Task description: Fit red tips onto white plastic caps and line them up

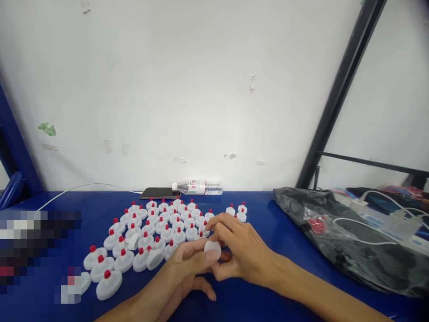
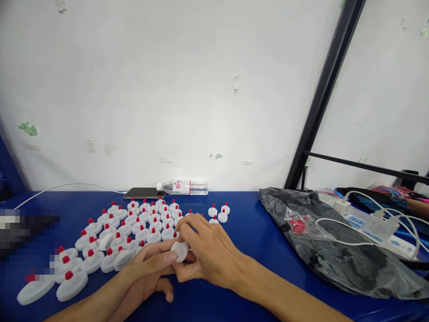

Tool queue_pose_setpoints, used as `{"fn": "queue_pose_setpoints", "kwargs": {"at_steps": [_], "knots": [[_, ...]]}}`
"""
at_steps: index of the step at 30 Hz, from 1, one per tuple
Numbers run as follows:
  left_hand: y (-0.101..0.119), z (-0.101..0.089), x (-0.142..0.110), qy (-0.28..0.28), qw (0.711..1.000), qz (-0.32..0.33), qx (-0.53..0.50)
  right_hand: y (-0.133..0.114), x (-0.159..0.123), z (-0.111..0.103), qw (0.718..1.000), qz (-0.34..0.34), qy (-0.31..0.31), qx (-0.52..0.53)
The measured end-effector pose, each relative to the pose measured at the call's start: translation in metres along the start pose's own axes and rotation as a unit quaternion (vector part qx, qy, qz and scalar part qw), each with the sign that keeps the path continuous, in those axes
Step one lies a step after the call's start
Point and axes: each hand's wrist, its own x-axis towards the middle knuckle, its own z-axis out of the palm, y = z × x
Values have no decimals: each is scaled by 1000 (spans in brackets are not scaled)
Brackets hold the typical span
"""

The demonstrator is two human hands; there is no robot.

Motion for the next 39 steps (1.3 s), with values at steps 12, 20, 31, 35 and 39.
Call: {"fn": "queue_pose_setpoints", "kwargs": {"at_steps": [12,20,31,35,39], "knots": [[-4,-7,4,22,988,31,149,-9,-3,4,991,69,-52,102],[-6,-8,2,-8,986,53,157,-13,-5,1,978,113,-105,141],[3,2,1,58,989,53,122,-5,-3,1,996,45,6,82],[4,4,-2,93,988,46,115,-5,-1,-4,999,26,6,37],[0,-1,-1,120,983,45,135,-5,-2,-11,999,-11,-24,-33]]}}
